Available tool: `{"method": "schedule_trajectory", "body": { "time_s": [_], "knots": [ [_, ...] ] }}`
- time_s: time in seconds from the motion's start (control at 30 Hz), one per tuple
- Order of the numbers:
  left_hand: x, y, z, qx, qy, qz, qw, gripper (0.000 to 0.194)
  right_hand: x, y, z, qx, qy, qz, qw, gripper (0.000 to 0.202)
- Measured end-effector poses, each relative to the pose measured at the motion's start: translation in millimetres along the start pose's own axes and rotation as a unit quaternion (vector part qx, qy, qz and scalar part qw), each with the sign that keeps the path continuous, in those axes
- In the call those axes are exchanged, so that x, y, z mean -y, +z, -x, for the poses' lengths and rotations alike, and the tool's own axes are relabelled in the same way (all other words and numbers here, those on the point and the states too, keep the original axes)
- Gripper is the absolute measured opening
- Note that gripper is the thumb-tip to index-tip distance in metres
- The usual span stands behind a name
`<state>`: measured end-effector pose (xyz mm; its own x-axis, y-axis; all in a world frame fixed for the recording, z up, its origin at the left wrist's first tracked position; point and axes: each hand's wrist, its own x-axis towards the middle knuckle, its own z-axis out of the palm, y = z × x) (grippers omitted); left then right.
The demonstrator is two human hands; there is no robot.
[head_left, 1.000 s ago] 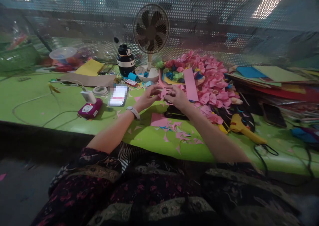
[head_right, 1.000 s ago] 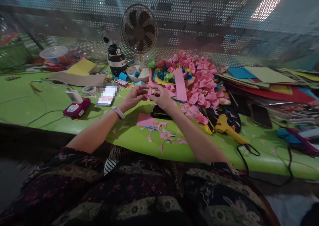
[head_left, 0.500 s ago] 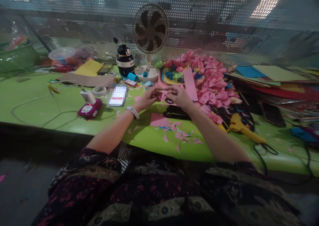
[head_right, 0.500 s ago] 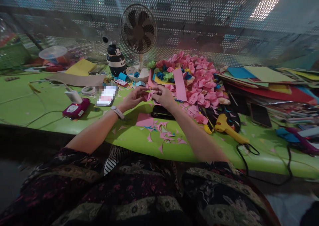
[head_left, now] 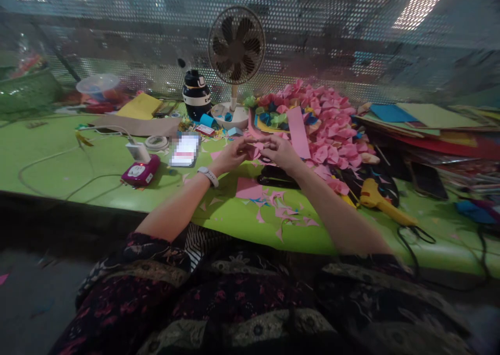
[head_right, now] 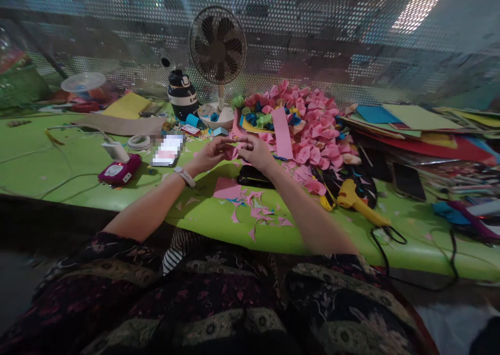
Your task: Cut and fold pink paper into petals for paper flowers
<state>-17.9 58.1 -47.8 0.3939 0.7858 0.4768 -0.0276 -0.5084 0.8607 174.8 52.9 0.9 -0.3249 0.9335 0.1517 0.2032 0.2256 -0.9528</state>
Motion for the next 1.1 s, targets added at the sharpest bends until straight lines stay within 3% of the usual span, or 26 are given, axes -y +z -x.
{"method": "schedule_trajectory", "body": {
  "time_s": [1.1],
  "knots": [
    [-2.8, -0.7, 1.2, 0.001, -0.013, -0.026, 1.000, 0.043, -5.1, -0.6, -1.4, 0.034, -0.017, 0.001, 0.999, 0.031]
  ]
}}
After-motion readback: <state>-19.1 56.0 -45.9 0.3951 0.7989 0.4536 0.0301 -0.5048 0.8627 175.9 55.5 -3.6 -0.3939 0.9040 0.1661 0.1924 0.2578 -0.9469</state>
